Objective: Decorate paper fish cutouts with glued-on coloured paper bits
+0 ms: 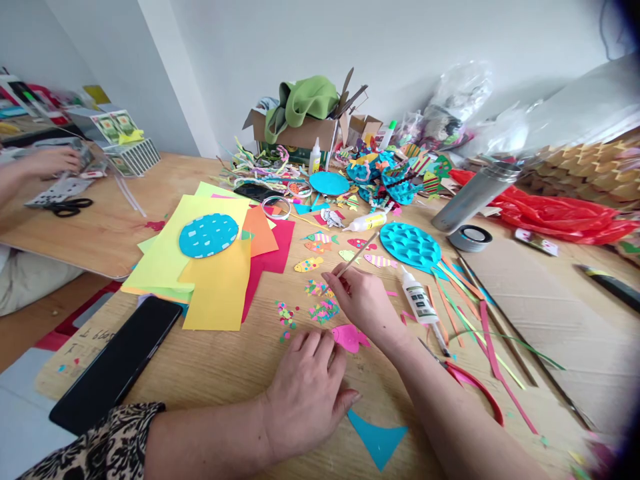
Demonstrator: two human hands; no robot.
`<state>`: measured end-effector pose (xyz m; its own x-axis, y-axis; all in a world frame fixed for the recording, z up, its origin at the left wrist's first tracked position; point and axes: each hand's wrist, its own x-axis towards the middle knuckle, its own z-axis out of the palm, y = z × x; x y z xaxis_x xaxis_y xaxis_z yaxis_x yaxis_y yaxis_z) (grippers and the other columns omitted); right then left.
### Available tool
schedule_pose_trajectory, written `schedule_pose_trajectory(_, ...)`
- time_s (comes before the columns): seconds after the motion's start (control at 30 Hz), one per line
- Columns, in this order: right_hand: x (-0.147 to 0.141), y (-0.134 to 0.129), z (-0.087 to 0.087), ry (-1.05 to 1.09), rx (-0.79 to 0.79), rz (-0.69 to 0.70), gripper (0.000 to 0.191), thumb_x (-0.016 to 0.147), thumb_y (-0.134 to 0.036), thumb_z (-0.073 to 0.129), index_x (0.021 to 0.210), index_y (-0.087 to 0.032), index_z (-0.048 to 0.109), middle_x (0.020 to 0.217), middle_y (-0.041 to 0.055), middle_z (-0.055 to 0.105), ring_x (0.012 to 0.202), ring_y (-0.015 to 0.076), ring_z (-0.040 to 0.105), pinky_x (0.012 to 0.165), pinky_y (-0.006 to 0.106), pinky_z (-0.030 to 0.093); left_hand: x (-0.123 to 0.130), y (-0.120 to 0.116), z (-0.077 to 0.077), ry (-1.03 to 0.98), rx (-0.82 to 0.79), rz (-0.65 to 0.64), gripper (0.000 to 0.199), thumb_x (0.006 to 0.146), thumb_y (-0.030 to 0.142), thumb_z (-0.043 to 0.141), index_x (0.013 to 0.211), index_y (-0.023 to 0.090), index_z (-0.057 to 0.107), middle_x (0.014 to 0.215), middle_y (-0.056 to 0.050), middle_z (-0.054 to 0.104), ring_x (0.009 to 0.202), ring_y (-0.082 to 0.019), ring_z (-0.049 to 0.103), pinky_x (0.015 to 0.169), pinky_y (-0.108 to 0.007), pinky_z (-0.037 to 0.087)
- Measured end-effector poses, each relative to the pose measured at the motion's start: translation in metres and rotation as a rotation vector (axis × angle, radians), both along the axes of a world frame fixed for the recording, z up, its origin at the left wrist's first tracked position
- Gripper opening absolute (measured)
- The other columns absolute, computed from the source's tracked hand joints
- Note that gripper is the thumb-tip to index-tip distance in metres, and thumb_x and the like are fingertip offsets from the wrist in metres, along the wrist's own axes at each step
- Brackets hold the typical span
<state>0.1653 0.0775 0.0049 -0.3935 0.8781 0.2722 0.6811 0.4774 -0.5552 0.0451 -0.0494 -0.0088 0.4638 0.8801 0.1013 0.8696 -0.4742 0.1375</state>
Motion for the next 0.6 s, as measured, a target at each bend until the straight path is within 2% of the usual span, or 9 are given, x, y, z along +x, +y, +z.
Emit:
schedule_pose_trajectory(0.37,-0.0027,0.0,-0.0082,0.011,-0.01,0.036,0.029,0.096,-0.033,0.047,0.072,-0.019,0.053,0.073,0.005,0.064,0.06,0.0141,0.056,0.059,0.025,0.037,0.0001,0.0006,0.0015,0.012,-0.017,-0.005,0.048,0.092,0.052,0.049,0.12,0.014,0.056,0.116,-0.011,0.057,0.105,-0.029,0.049,0.09,-0.044,0.041)
schedule_pose_trajectory(0.6,-0.0053,-0.0003,-0.0078,0.097,-0.098,0.018,0.035,0.097,-0.037,0.045,0.067,-0.019,0.052,0.063,0.0021,0.06,0.055,0.0135,0.053,0.056,0.024,0.036,0.0004,0.0013,0.0028,0.013,-0.031,-0.007,0.047,0.092,0.051,0.049,0.119,0.014,0.056,0.116,-0.012,0.057,0.105,-0.029,0.049,0.089,-0.045,0.042)
